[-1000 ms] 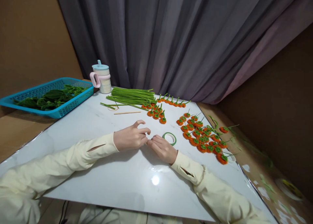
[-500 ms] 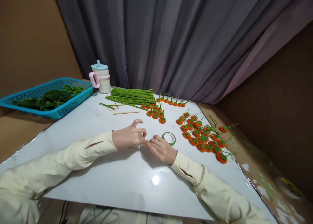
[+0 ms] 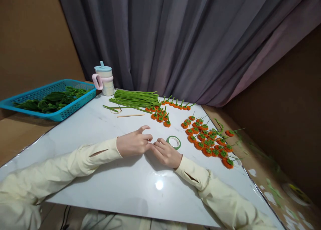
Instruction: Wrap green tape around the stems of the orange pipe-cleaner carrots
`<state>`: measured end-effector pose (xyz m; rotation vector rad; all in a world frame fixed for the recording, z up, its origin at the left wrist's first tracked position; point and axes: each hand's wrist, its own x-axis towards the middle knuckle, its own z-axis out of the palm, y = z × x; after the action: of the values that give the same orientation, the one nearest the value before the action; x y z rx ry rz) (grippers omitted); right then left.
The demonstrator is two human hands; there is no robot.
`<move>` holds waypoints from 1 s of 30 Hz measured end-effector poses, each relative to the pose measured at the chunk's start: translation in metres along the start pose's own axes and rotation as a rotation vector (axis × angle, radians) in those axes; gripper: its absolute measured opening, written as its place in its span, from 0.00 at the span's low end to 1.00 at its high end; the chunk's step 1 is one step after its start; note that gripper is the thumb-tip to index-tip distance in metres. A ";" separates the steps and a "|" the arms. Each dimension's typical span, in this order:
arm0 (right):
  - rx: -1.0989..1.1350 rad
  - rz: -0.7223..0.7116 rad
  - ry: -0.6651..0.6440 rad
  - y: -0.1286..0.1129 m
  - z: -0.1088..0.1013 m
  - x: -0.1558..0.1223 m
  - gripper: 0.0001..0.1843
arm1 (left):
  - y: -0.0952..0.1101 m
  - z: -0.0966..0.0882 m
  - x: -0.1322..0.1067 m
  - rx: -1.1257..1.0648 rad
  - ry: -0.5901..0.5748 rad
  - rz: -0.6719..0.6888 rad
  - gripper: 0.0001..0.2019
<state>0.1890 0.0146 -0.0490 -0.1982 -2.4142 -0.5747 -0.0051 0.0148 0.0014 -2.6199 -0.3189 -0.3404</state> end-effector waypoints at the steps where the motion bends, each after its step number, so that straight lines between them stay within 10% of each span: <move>1: 0.005 0.003 -0.003 0.000 0.000 0.000 0.11 | 0.000 0.000 0.000 0.008 -0.007 0.006 0.14; 14: -0.039 -0.019 -0.006 0.003 0.002 -0.003 0.08 | -0.002 0.003 -0.002 -0.035 -0.054 -0.050 0.09; 30: 0.010 0.037 -0.023 0.001 0.004 -0.002 0.15 | 0.006 0.002 0.006 0.034 0.183 -0.002 0.15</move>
<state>0.1888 0.0173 -0.0522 -0.2459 -2.4297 -0.5461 0.0020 0.0116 -0.0007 -2.5318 -0.2634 -0.5664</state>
